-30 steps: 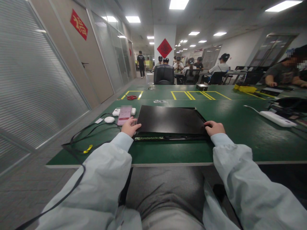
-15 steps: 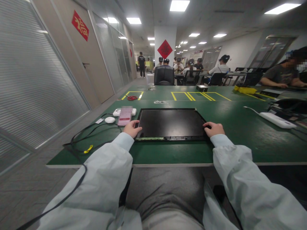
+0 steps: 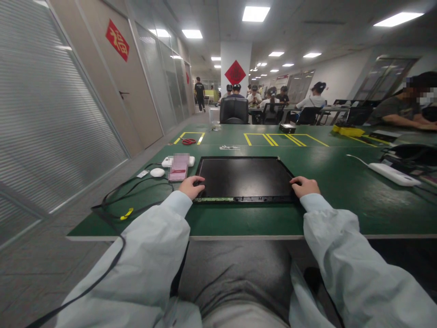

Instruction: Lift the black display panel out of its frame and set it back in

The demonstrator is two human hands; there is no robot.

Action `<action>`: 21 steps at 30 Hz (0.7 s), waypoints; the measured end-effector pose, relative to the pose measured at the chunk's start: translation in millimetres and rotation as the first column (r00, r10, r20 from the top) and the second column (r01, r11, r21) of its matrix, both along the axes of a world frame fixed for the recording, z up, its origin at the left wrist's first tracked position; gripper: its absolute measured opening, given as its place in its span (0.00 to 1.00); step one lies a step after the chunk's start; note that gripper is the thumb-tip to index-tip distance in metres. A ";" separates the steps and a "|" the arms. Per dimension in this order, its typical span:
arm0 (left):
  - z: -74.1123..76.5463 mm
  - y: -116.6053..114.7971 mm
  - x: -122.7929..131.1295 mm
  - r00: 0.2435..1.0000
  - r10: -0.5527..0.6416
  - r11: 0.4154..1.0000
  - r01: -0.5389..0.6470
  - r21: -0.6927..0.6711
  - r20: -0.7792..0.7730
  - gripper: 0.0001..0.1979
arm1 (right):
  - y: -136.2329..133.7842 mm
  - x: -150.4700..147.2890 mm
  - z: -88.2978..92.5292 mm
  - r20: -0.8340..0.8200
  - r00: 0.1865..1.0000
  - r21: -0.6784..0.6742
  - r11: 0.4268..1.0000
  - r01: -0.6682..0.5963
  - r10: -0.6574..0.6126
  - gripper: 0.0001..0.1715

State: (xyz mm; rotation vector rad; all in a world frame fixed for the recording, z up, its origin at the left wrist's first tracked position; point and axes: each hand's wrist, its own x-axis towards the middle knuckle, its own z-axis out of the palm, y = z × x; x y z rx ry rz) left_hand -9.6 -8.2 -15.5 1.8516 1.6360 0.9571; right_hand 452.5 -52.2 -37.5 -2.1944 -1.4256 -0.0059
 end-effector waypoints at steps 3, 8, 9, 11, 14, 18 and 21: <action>-1.7 0.6 0.5 0.997 -0.007 1.000 0.008 0.020 -0.080 0.14 | -1.6 -2.0 -0.1 0.004 1.000 0.047 0.999 0.003 -0.003 0.13; -4.7 2.5 5.1 0.976 -0.004 0.997 0.021 0.078 -0.218 0.13 | -5.0 -10.6 5.3 0.061 0.998 -0.011 1.000 0.013 -0.012 0.14; -5.1 2.8 6.6 0.969 -0.003 0.995 0.026 0.092 -0.246 0.12 | -5.4 -12.1 6.4 0.082 0.997 -0.024 1.000 0.007 -0.005 0.14; -5.7 3.4 9.8 0.954 0.000 0.993 0.036 0.115 -0.298 0.12 | -5.5 -14.3 7.7 0.120 0.993 -0.042 0.999 -0.008 0.013 0.14; -7.1 4.9 14.2 0.932 0.007 0.989 0.047 0.140 -0.363 0.13 | -3.8 -16.0 7.6 0.150 0.988 -0.051 0.998 -0.023 0.031 0.14; -9.0 8.7 17.6 0.905 0.004 0.983 0.074 0.168 -0.425 0.12 | 1.2 -16.4 6.1 0.183 0.981 -0.060 0.997 -0.049 0.059 0.15; -9.3 12.1 18.7 0.892 0.007 0.979 0.087 0.186 -0.453 0.12 | 5.4 -16.4 6.0 0.202 0.977 -0.071 0.996 -0.047 0.061 0.15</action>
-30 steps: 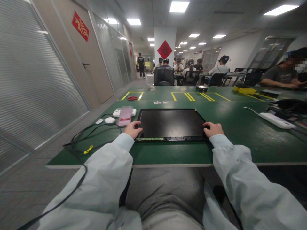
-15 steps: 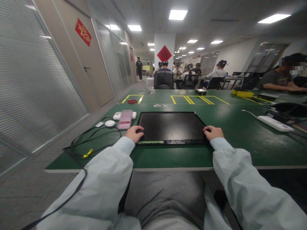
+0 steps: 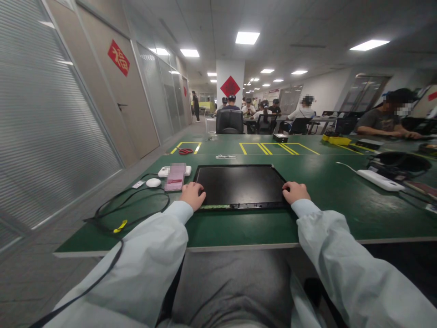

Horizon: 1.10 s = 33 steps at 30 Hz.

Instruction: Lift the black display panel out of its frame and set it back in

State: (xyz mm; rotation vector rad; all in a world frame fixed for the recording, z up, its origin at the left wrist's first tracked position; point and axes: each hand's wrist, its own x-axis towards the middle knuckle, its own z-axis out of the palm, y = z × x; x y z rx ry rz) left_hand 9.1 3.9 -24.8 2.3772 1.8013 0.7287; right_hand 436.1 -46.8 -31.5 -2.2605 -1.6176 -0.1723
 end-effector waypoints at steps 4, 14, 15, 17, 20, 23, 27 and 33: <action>3.9 2.9 2.8 1.000 -0.006 1.000 0.006 0.024 -0.029 0.12 | 6.6 0.3 1.7 0.015 1.000 -0.016 1.000 -0.001 0.001 0.16; 24.0 4.9 14.2 0.969 -0.216 0.976 0.218 -0.002 -0.120 0.12 | 38.9 5.4 16.2 0.046 0.999 -0.091 0.996 -0.002 0.006 0.13; 24.7 5.2 13.6 0.966 -0.227 0.974 0.227 -0.015 -0.127 0.12 | 40.8 6.7 16.4 0.049 0.999 -0.092 0.996 -0.011 0.016 0.12; 26.0 5.4 11.4 0.960 -0.244 0.970 0.241 -0.035 -0.140 0.12 | 43.6 9.8 15.0 0.056 0.998 -0.081 0.996 -0.030 0.035 0.12; 28.1 5.5 7.4 0.954 -0.267 0.964 0.262 -0.051 -0.139 0.11 | 48.1 14.6 10.7 0.059 0.996 -0.029 0.998 -0.062 0.064 0.13; 28.9 6.4 4.1 0.947 -0.291 0.956 0.284 -0.066 -0.133 0.11 | 54.2 19.0 7.1 0.034 0.996 -0.015 0.996 -0.085 0.085 0.12; 25.7 8.0 1.4 0.952 -0.290 0.956 0.283 -0.076 -0.103 0.11 | 59.2 26.2 -0.5 0.032 0.990 -0.008 0.991 -0.134 0.134 0.13; 22.3 2.9 -2.5 0.963 -0.266 0.959 0.269 -0.091 0.042 0.13 | 55.4 37.6 -20.4 0.004 0.984 0.068 0.982 -0.177 0.177 0.17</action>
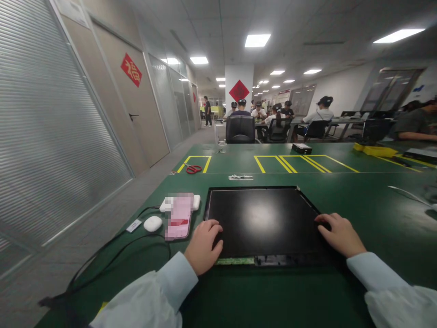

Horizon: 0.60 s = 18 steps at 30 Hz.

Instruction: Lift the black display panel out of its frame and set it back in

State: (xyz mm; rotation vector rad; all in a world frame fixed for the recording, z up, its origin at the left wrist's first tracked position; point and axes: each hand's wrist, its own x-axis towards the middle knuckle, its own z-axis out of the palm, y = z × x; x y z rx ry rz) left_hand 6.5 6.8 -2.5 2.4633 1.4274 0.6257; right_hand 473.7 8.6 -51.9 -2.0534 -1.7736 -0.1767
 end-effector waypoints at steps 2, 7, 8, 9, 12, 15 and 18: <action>-0.3 -2.6 -1.7 1.000 0.030 0.999 -0.030 0.028 0.007 0.14 | -1.1 2.3 -4.3 -0.031 1.000 0.023 1.000 0.004 -0.003 0.17; -11.0 -4.1 -9.0 0.999 0.024 0.999 -0.026 0.042 0.040 0.18 | -4.0 3.0 -8.3 -0.128 0.992 0.055 0.998 0.013 -0.006 0.18; -15.1 -3.2 -11.0 0.999 0.016 0.999 -0.019 0.046 0.046 0.18 | -4.6 2.5 -8.6 -0.144 0.990 0.066 0.998 0.012 -0.003 0.17; -19.5 -1.9 -13.0 0.999 0.003 0.998 -0.006 0.058 0.050 0.19 | -5.1 2.0 -9.0 -0.160 0.987 0.079 0.997 0.014 -0.001 0.17; -32.2 3.4 -18.9 0.997 -0.012 0.995 0.005 0.104 0.072 0.22 | -5.7 0.8 -9.8 -0.186 0.982 0.098 0.995 0.009 0.009 0.15; -39.6 8.4 -23.4 0.997 -0.037 0.991 0.028 0.131 0.066 0.24 | -5.3 0.4 -9.7 -0.199 0.980 0.089 0.996 0.008 0.010 0.16; -38.8 9.8 -24.9 0.997 -0.041 0.990 0.032 0.134 0.063 0.24 | -4.9 1.1 -9.1 -0.214 0.977 0.072 0.997 0.009 0.007 0.16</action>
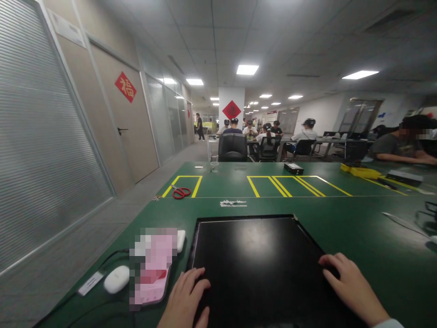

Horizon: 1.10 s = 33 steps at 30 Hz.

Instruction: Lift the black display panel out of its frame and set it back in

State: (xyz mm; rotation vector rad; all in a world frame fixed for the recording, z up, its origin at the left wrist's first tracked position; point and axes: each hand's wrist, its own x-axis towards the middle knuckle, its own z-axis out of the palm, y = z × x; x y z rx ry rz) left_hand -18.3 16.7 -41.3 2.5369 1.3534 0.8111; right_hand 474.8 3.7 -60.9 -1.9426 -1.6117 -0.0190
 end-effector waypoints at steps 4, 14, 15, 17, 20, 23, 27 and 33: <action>7.6 -2.9 2.9 0.999 0.003 0.998 -0.001 -0.056 0.035 0.22 | 0.2 1.9 -0.8 -0.003 1.000 -0.002 1.000 -0.004 0.004 0.16; 12.3 -3.1 0.3 0.985 0.136 0.986 -0.124 -0.108 0.110 0.24 | -2.8 -7.3 15.1 0.075 0.997 -0.031 0.999 -0.013 0.015 0.15; 12.2 -3.3 -0.8 0.986 0.139 0.986 -0.130 -0.101 0.091 0.24 | -2.9 -7.9 16.6 0.090 0.996 -0.045 0.999 -0.013 0.017 0.16; 11.9 -3.8 -2.7 0.989 0.140 0.984 -0.134 -0.117 0.043 0.24 | -2.6 -8.0 17.9 0.118 0.993 -0.063 0.998 -0.010 0.017 0.16; 12.9 -3.9 -3.6 0.989 0.147 0.969 -0.143 -0.204 0.009 0.27 | -1.5 -5.7 16.0 0.155 0.988 -0.071 0.997 -0.010 0.021 0.15; 15.4 -1.9 -2.5 0.983 0.184 0.954 -0.176 -0.244 0.010 0.26 | -0.3 -1.8 12.9 0.167 0.986 -0.081 0.997 0.001 0.012 0.14; 18.0 2.7 -2.3 0.977 0.211 0.942 -0.201 -0.268 0.009 0.23 | 0.4 1.6 12.0 0.141 0.990 -0.104 0.995 -0.004 0.019 0.13; 19.7 8.1 -4.7 0.972 0.227 0.938 -0.200 -0.282 0.064 0.24 | -1.1 -1.4 15.9 0.129 0.992 -0.075 0.997 -0.008 0.018 0.15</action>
